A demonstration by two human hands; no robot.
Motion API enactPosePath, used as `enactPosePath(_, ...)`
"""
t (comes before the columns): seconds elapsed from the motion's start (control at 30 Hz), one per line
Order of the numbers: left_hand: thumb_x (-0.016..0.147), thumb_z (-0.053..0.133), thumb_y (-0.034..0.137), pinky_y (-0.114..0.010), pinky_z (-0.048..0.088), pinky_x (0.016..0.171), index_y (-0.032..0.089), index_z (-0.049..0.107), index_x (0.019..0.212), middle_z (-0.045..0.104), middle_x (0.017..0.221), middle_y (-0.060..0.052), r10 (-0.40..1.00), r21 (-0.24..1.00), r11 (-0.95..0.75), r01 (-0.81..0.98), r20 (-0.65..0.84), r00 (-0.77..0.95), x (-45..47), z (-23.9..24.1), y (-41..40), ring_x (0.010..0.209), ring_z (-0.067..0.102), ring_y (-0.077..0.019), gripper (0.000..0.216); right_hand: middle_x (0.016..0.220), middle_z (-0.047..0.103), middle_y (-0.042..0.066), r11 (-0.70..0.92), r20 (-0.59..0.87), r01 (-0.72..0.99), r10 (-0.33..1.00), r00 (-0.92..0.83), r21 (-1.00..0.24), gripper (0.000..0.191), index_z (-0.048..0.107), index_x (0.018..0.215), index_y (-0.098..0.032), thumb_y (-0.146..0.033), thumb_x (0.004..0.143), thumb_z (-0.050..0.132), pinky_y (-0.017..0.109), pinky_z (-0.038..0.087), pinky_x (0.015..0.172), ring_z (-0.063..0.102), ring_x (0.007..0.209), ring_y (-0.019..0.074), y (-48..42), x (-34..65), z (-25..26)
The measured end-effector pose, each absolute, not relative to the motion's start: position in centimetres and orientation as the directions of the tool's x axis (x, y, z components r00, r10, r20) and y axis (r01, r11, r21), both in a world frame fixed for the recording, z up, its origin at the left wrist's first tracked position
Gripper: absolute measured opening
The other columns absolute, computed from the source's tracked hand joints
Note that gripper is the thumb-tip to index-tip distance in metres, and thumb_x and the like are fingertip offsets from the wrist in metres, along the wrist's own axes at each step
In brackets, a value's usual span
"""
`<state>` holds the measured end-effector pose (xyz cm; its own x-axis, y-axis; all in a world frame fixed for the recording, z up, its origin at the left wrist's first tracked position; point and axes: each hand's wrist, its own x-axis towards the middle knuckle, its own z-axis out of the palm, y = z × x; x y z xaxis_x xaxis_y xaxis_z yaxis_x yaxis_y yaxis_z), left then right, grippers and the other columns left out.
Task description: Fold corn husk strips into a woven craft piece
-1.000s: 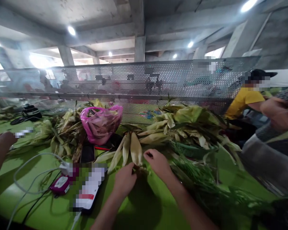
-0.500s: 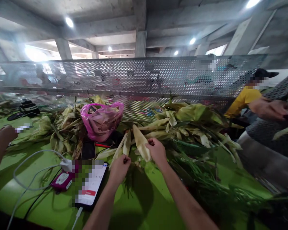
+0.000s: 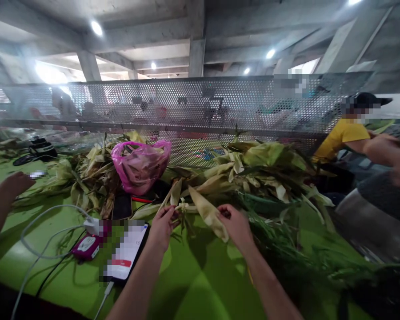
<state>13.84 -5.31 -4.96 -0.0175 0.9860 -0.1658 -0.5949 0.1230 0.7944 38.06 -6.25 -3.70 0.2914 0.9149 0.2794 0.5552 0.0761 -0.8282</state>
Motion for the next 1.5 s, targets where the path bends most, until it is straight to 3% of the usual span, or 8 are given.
enactPosePath(0.13,0.069,0.081,0.032,-0.028,0.052,0.069,0.019,0.064,0.088,0.070,0.081,-0.005,0.979,0.690,0.153,-0.707,-0.205,0.012,14.8,-4.6,-5.3,0.079,0.068,-0.0182,0.029,0.106,0.068,0.008,0.209,0.378,0.545,0.900,0.219,-0.812,0.033,0.072,0.102,-0.025,-0.040,0.072,0.070,0.036,0.048,0.080,0.062,0.088,0.0244,-6.5,35.5,-2.4)
enactPosePath(0.3,0.067,0.082,0.028,-0.026,0.050,0.065,0.018,0.064,0.086,0.070,0.079,-0.004,0.964,0.636,0.227,-0.737,-0.255,0.076,15.6,-3.7,-5.3,0.074,0.068,-0.0174,0.028,0.087,0.072,0.005,0.177,0.183,0.096,0.982,0.054,-0.980,0.042,0.073,0.094,-0.020,-0.052,0.068,0.077,0.031,0.048,0.075,0.063,0.082,0.0213,-5.9,30.9,-0.7)
enactPosePath(0.4,0.067,0.082,0.034,-0.024,0.048,0.063,0.017,0.066,0.094,0.070,0.083,-0.004,0.973,0.674,0.213,-0.707,-0.213,0.090,15.5,-3.3,-5.7,0.073,0.066,-0.0156,0.035,0.074,0.070,0.003,0.161,0.162,0.031,0.984,0.068,-0.987,0.044,0.073,0.083,-0.017,-0.058,0.069,0.074,0.029,0.046,0.065,0.060,0.068,0.0179,-5.3,30.0,-0.8)
enactPosePath(0.53,0.071,0.076,0.052,-0.023,0.047,0.064,0.019,0.068,0.102,0.070,0.089,-0.005,0.980,0.797,0.197,-0.570,-0.148,0.133,15.7,-3.4,-6.5,0.075,0.064,-0.0146,0.046,0.067,0.066,0.001,0.201,0.207,0.059,0.970,0.129,-0.978,0.040,0.073,0.077,-0.018,-0.057,0.072,0.072,0.026,0.043,0.061,0.056,0.062,0.0152,-4.9,30.1,-1.3)
enactPosePath(0.7,0.054,0.087,0.049,-0.022,0.040,0.057,0.015,0.068,0.077,0.062,0.065,0.000,0.991,0.871,0.102,-0.481,-0.048,0.123,16.4,-4.0,-6.2,0.058,0.054,-0.0105,0.045,0.077,0.070,0.003,0.246,0.268,0.153,0.952,0.144,-0.957,0.037,0.073,0.077,-0.018,-0.055,0.072,0.072,0.030,0.046,0.072,0.061,0.075,0.0194,-4.6,29.8,-1.8)
enactPosePath(0.9,0.051,0.086,0.045,-0.022,0.034,0.053,0.014,0.065,0.072,0.057,0.059,0.003,0.998,0.866,0.054,-0.496,-0.033,0.052,16.2,-4.9,-5.0,0.052,0.046,-0.0082,0.043,0.099,0.072,0.009,0.227,0.309,0.386,0.936,0.166,-0.894,0.043,0.071,0.105,-0.020,-0.053,0.084,0.053,0.035,0.048,0.080,0.064,0.089,0.0246,-4.1,31.9,-2.4)
enactPosePath(1.13,0.059,0.081,0.037,-0.024,0.039,0.061,0.015,0.068,0.075,0.061,0.064,0.001,1.000,0.888,-0.019,-0.460,0.014,-0.014,16.8,-4.4,-4.2,0.060,0.051,-0.0110,0.030,0.104,0.068,0.013,0.061,0.315,0.669,0.911,0.265,-0.740,0.034,0.072,0.096,-0.021,-0.032,0.064,0.071,0.043,0.039,0.094,0.057,0.102,0.0331,-4.4,35.9,-4.8)
enactPosePath(1.5,0.063,0.076,0.031,-0.026,0.045,0.069,0.014,0.069,0.077,0.066,0.070,-0.002,0.987,0.899,-0.110,-0.423,0.048,-0.154,17.6,-3.4,-0.7,0.068,0.060,-0.0151,0.023,0.085,0.075,0.006,0.085,0.246,0.591,0.949,0.199,-0.803,0.021,0.073,0.083,-0.022,-0.033,0.069,0.063,0.034,0.045,0.073,0.065,0.082,0.0273,-4.5,36.0,-5.1)
